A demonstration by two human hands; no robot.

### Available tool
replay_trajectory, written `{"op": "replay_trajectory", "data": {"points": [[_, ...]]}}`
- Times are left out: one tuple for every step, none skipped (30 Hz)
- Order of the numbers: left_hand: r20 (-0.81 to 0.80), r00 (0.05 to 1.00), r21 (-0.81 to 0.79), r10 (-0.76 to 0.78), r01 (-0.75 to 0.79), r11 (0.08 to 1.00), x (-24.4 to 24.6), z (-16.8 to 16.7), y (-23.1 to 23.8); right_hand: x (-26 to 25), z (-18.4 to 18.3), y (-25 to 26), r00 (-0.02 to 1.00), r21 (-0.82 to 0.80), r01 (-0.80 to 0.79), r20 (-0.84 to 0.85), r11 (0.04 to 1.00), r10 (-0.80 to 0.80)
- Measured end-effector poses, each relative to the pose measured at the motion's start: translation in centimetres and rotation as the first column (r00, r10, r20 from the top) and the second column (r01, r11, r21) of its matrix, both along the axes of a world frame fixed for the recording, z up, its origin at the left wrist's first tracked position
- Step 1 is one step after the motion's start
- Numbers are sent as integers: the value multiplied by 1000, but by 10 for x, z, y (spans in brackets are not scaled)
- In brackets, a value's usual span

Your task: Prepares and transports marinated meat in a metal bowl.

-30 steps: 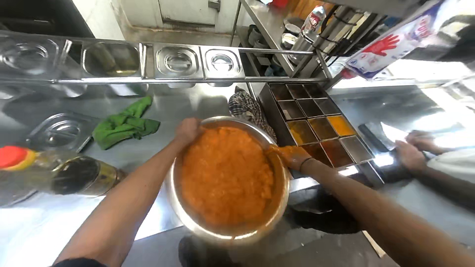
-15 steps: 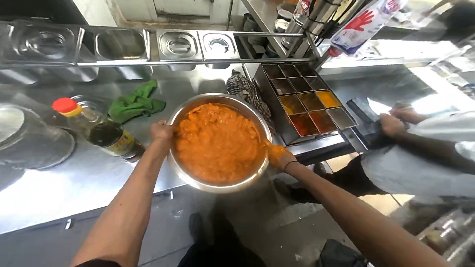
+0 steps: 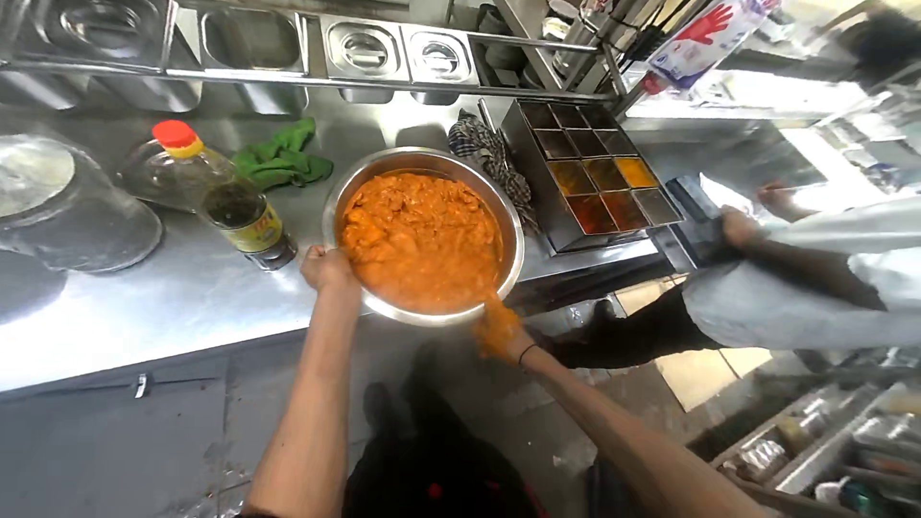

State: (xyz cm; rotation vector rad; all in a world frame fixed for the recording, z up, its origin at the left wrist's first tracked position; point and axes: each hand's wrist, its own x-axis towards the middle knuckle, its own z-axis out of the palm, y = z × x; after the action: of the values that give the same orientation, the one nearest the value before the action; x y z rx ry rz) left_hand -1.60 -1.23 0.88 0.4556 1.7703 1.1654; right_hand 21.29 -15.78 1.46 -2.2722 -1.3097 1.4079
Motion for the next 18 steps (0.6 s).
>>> {"op": "replay_trajectory", "data": {"points": [[24, 1000, 8, 19, -20, 1000, 1, 0, -6, -10, 4, -5, 997, -17, 18, -76, 1000, -19], [56, 998, 12, 39, -40, 999, 2, -2, -11, -16, 8, -10, 986, -37, 32, -160, 999, -38], [97, 993, 17, 61, -63, 998, 2, -4, -16, -17, 13, -13, 964, -54, 53, -259, 997, -65], [144, 987, 25, 72, -76, 997, 2, -5, -20, -14, 18, -14, 923, -75, 87, -370, 993, -108], [189, 979, 34, 77, -85, 996, 2, -4, -22, -8, 25, -12, 868, -112, 116, -471, 987, -156], [219, 973, 39, 73, -83, 996, 2, -4, -25, -2, 37, -8, 827, -142, 124, -533, 982, -181], [228, 971, 36, 64, -74, 997, 2, -4, -27, 3, 53, -2, 822, -156, 112, -541, 981, -179], [227, 973, 30, 49, -57, 998, 2, -4, -29, 7, 68, 6, 842, -153, 88, -517, 984, -155], [213, 977, 21, 34, -39, 999, 2, -6, -31, 10, 81, 17, 872, -138, 67, -473, 988, -126], [197, 980, 12, 20, -23, 1000, 2, -7, -32, 12, 92, 30, 897, -114, 52, -431, 992, -97], [184, 983, 6, 15, -16, 1000, 1, -8, -33, 17, 93, 46, 910, -88, 31, -410, 996, -64], [180, 984, 5, 9, -9, 1000, 1, -9, -35, 21, 93, 62, 917, -69, 37, -395, 997, -61], [182, 983, 5, 3, -4, 1000, 1, -9, -35, 21, 93, 77, 932, -26, 68, -356, 997, -72], [186, 983, 6, -6, 5, 1000, 0, -9, -34, 19, 96, 90, 952, 41, 86, -299, 995, -70], [187, 982, 3, -17, 17, 1000, -2, -10, -34, 15, 102, 101, 974, 131, 66, -224, 989, -36], [188, 982, 4, -31, 31, 1000, -4, -11, -34, 12, 110, 109, 990, 223, -2, -136, 975, 33], [182, 982, 15, -46, 44, 999, -6, -12, -36, 12, 118, 116, 991, 285, -109, -48, 952, 127], [163, 985, 33, -65, 60, 998, -9, -10, -38, 13, 126, 122, 977, 332, -210, 31, 920, 212]]}}
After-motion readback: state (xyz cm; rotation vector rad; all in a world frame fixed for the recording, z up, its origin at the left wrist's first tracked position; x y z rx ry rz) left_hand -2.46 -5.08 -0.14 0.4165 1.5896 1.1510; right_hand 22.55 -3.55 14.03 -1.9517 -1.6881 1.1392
